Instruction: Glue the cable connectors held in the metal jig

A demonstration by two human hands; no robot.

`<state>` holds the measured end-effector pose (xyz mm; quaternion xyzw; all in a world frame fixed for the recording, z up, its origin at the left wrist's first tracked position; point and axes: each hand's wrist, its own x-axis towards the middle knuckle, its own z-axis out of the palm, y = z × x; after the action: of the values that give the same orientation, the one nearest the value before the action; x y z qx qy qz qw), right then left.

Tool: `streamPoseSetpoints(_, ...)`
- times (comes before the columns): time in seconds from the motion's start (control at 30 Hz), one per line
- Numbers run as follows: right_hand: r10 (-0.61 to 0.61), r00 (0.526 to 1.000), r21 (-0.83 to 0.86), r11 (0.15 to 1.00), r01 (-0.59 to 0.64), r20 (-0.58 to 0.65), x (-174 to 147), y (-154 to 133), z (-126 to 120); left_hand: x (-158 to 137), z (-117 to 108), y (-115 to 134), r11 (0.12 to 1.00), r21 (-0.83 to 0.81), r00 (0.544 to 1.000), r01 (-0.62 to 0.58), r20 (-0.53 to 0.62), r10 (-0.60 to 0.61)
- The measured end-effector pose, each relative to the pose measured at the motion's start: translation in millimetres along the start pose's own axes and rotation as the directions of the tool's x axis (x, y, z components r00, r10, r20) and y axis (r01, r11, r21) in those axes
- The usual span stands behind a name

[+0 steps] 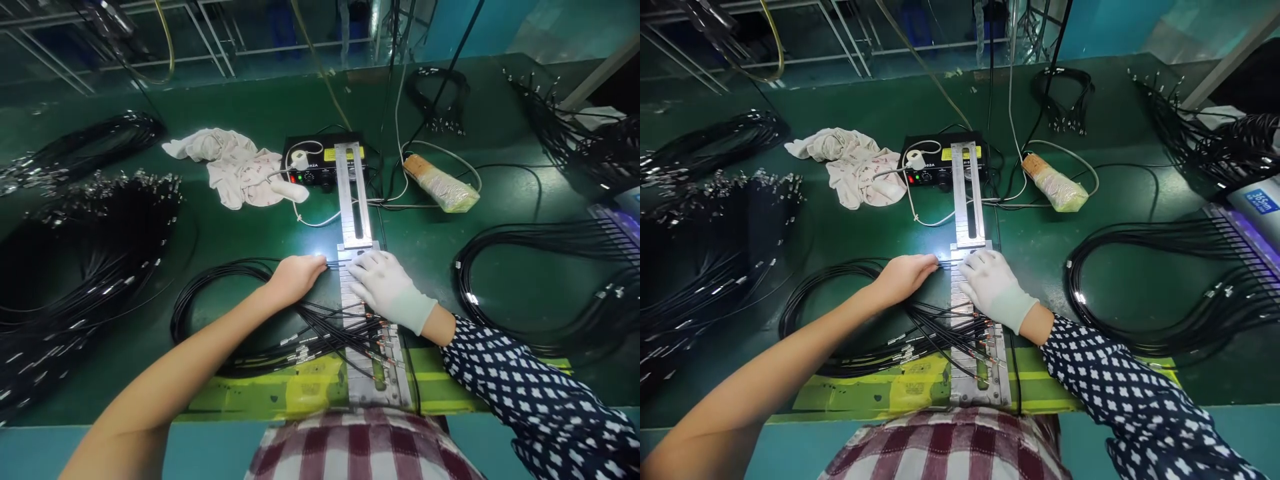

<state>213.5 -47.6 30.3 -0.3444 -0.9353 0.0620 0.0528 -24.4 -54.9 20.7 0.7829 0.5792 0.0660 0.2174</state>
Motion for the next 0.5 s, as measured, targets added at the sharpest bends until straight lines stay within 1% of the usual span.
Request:
streamPoseSetpoints(0.07,0.014,1.0,-0.001,1.0,-0.014,0.007,1.6,-1.5,0.5,-6.5,-4.2,-4.0,0.998,-0.066,1.0,0.017,-0.016,-0.018)
streamPoseSetpoints(0.17,0.021,1.0,0.003,1.0,-0.021,0.011,3.8,-2.8,1.5,-25.9,-8.7,-13.0,0.982,-0.184,0.999,0.036,-0.023,-0.041)
streamPoseSetpoints(0.23,0.021,1.0,0.013,1.0,-0.021,0.007,4.6,-3.0,2.1,-40.7,-8.7,-20.1,0.968,-0.249,0.999,0.034,-0.019,-0.041)
streamPoseSetpoints(0.3,0.021,1.0,0.024,0.999,-0.021,0.0,4.8,-2.9,2.6,-51.4,-7.3,-27.1,0.96,-0.279,0.999,0.031,-0.021,-0.038)
streamPoseSetpoints(0.4,0.026,1.0,0.033,0.999,-0.025,-0.016,4.2,-2.7,3.7,-54.9,-8.8,-34.9,0.958,-0.284,0.998,0.034,-0.036,-0.046)
streamPoseSetpoints(0.5,0.032,0.999,0.034,0.999,-0.031,-0.03,2.5,-2.5,5.7,-48.5,-19.3,-37.1,0.957,-0.286,0.997,0.039,-0.052,-0.056)
